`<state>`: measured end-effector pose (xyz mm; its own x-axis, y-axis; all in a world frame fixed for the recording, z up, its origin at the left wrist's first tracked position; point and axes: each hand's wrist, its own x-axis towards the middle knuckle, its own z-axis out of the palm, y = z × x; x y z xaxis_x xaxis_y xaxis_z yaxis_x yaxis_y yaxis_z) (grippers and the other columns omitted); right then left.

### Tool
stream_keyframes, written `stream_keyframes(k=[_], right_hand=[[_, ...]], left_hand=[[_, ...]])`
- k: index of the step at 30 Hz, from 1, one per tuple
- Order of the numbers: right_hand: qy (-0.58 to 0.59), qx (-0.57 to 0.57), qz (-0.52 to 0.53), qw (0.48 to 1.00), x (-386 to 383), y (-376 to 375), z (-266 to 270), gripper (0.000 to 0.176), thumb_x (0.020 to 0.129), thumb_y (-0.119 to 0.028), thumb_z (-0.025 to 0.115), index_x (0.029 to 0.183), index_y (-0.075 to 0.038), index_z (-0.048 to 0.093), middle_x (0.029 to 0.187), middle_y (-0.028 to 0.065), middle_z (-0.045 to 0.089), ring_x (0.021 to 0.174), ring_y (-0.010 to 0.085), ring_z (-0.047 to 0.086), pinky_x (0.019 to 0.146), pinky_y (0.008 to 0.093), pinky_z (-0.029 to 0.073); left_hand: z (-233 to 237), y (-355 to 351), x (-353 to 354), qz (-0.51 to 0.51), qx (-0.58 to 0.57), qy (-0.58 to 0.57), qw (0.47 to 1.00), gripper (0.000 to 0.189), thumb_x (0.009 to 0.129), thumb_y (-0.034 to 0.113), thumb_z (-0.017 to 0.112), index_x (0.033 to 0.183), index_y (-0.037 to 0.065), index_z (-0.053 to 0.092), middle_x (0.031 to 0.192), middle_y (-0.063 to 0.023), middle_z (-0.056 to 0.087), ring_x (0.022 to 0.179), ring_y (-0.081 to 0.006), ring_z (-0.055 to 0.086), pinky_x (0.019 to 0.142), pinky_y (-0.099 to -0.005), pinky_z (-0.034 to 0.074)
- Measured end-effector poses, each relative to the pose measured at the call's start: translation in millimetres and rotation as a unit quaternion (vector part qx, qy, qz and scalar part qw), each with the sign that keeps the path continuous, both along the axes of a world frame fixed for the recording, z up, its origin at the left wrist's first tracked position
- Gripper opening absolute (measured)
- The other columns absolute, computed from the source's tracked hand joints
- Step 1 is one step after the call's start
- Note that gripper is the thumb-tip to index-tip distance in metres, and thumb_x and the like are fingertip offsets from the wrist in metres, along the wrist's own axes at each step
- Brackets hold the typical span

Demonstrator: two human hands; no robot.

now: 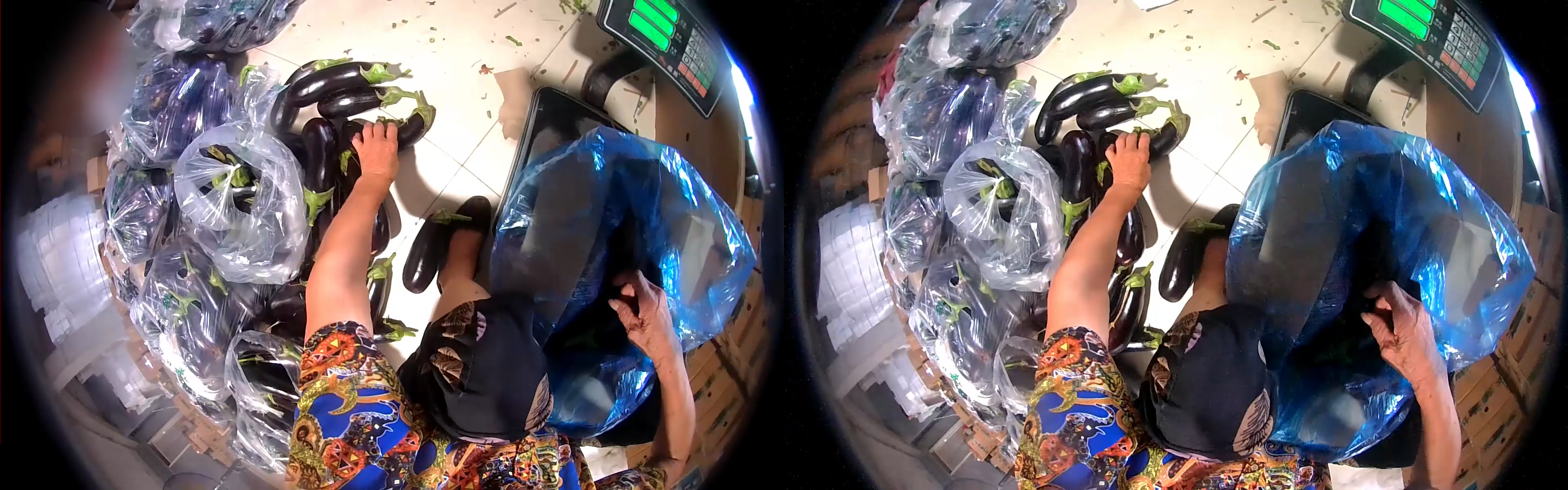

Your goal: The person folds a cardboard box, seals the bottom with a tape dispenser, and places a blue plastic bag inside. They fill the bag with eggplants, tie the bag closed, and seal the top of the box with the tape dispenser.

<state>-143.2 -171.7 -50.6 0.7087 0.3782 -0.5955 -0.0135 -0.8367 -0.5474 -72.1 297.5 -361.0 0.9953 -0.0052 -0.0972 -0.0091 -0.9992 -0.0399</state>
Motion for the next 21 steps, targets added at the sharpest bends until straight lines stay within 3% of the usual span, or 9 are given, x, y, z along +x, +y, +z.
stream_keyframes(k=[3,5,9,13,15,17,18,19,21], right_hand=[[-0.040,-0.002,-0.046,0.998,-10,4,1,0.024,0.087,-0.007,0.065,0.109,-0.006,0.054,0.083,0.0114,0.056,0.076,0.0289,0.058,0.068,0.0348,0.048],[-0.015,0.014,-0.082,0.996,-19,-8,-9,0.024,0.089,-0.011,0.065,0.111,-0.010,0.058,0.087,0.0084,0.059,0.081,0.0250,0.059,0.071,0.0336,0.048],[-0.045,0.024,-0.044,0.998,-23,-23,-19,0.025,0.088,-0.012,0.067,0.112,-0.011,0.060,0.092,0.0065,0.061,0.083,0.0210,0.058,0.073,0.0319,0.048],[-0.014,0.023,-0.068,0.997,-6,-15,9,0.028,0.086,-0.005,0.066,0.114,-0.009,0.062,0.087,0.0027,0.060,0.081,0.0160,0.056,0.074,0.0305,0.047],[0.001,0.037,-0.128,0.991,-5,-15,12,0.031,0.086,-0.006,0.066,0.116,-0.012,0.063,0.087,0.0034,0.061,0.081,0.0161,0.058,0.074,0.0309,0.048],[0.002,0.079,-0.140,0.987,-8,-27,-2,0.033,0.087,-0.002,0.063,0.118,-0.011,0.060,0.083,0.0015,0.059,0.078,0.0125,0.055,0.070,0.0285,0.045],[0.012,0.083,-0.142,0.986,-11,-32,-9,0.033,0.087,-0.001,0.062,0.119,-0.011,0.058,0.082,0.0011,0.058,0.077,0.0126,0.055,0.070,0.0281,0.045],[0.023,0.086,-0.143,0.986,-12,-33,-12,0.033,0.087,-0.001,0.061,0.119,-0.010,0.057,0.081,0.0008,0.058,0.076,0.0126,0.055,0.069,0.0278,0.044],[0.012,0.087,-0.117,0.989,-8,-24,-7,0.037,0.083,0.002,0.062,0.118,-0.008,0.054,0.076,0.0042,0.057,0.071,0.0156,0.055,0.068,0.0283,0.044]], left_hand=[[50,-12,0,0.053,-0.072,-0.016,0.996,0.064,0.071,0.011,0.070,0.131,0.013,0.047,0.138,-0.0159,0.040,0.130,-0.0376,0.034,0.099,-0.0562,0.031],[62,15,4,0.054,0.021,-0.150,0.987,0.081,0.066,0.019,0.080,0.136,0.013,0.040,0.141,-0.0168,0.035,0.132,-0.0391,0.032,0.099,-0.0561,0.033],[52,95,-13,0.313,-0.042,0.016,0.949,0.090,0.068,0.033,0.080,0.138,0.003,0.032,0.128,-0.0233,0.049,0.119,-0.0417,0.049,0.099,-0.0456,0.043],[91,78,-15,0.379,-0.057,0.089,0.919,0.098,0.067,0.047,0.079,0.134,-0.006,0.032,0.117,-0.0256,0.059,0.108,-0.0400,0.058,0.095,-0.0425,0.048],[96,84,-23,0.413,-0.232,-0.009,0.881,0.086,0.065,0.045,0.081,0.124,-0.009,0.050,0.115,-0.0188,0.064,0.104,-0.0288,0.063,0.091,-0.0351,0.049],[106,78,-39,0.415,-0.560,0.004,0.717,0.073,0.072,0.037,0.080,0.123,-0.006,0.052,0.111,-0.0136,0.064,0.098,-0.0219,0.063,0.086,-0.0313,0.050],[104,76,-46,0.382,-0.612,0.010,0.692,0.063,0.076,0.030,0.078,0.123,-0.003,0.053,0.108,-0.0111,0.065,0.095,-0.0185,0.064,0.084,-0.0301,0.050],[107,68,-51,0.338,-0.612,0.003,0.715,0.067,0.073,0.034,0.079,0.124,-0.001,0.053,0.109,-0.0149,0.065,0.096,-0.0244,0.065,0.086,-0.0329,0.050],[113,50,-55,0.311,-0.345,-0.028,0.885,0.079,0.068,0.036,0.081,0.128,-0.004,0.047,0.111,-0.0193,0.065,0.098,-0.0349,0.064,0.089,-0.0370,0.050]])
